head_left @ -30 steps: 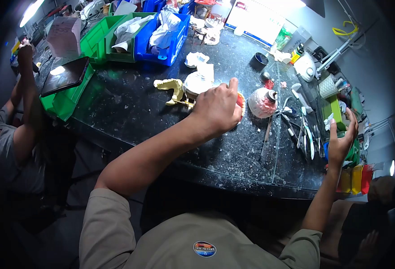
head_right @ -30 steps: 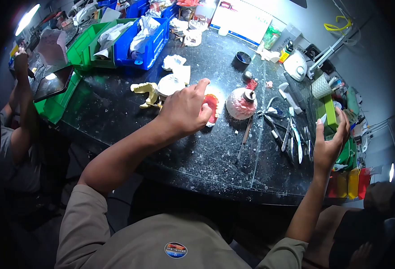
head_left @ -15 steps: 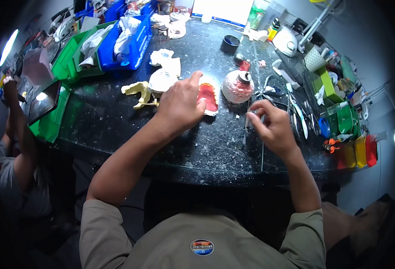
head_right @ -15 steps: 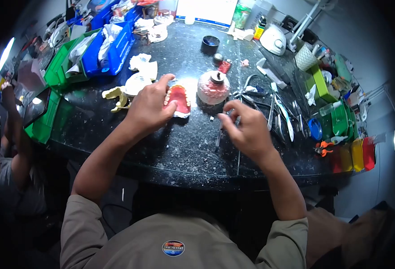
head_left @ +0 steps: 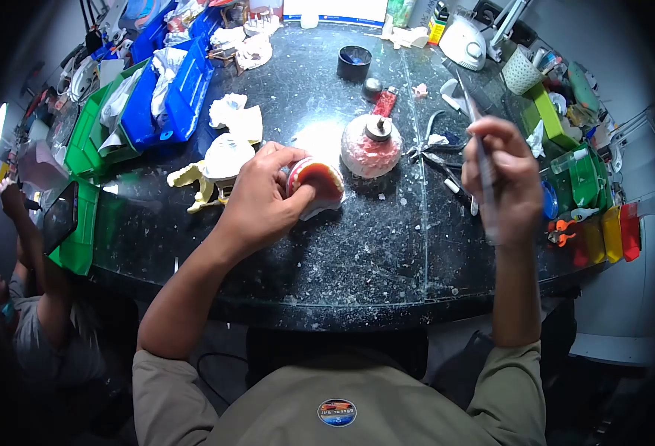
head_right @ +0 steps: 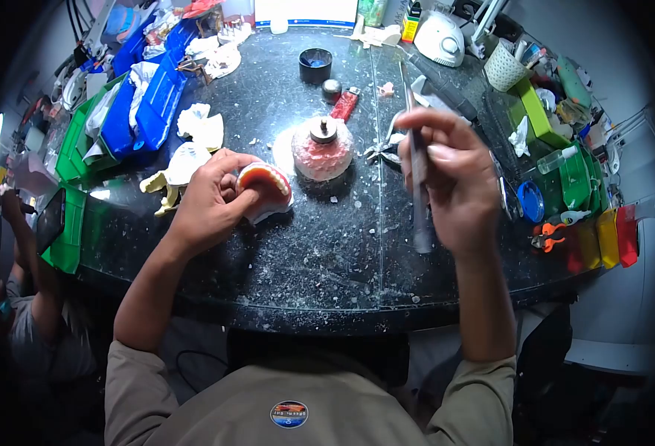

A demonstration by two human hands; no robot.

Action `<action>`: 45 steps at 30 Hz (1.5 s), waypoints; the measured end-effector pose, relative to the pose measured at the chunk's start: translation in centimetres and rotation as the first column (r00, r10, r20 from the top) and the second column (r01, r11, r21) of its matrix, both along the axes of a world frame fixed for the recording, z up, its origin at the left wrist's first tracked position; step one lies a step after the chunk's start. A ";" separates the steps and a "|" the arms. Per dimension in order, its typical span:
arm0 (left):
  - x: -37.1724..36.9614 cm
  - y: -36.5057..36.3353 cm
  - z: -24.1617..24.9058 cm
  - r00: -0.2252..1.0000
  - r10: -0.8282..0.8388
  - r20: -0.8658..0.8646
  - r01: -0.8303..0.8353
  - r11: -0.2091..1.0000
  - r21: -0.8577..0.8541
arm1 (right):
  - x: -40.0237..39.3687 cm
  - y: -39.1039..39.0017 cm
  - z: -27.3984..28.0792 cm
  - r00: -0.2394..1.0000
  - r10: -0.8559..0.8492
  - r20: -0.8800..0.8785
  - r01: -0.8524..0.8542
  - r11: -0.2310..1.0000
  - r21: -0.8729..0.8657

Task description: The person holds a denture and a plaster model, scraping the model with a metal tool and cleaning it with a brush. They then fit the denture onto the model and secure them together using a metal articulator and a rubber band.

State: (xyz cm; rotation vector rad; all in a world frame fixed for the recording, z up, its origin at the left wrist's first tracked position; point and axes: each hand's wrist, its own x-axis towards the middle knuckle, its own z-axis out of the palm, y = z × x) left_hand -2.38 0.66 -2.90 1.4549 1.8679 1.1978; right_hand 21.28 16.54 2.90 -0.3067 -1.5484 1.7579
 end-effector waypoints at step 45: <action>-0.9 -0.1 1.1 0.212 -0.151 0.966 0.018 0.988 0.150 | -0.7 2.8 -5.5 0.979 -0.132 0.153 0.163 0.964 -0.209</action>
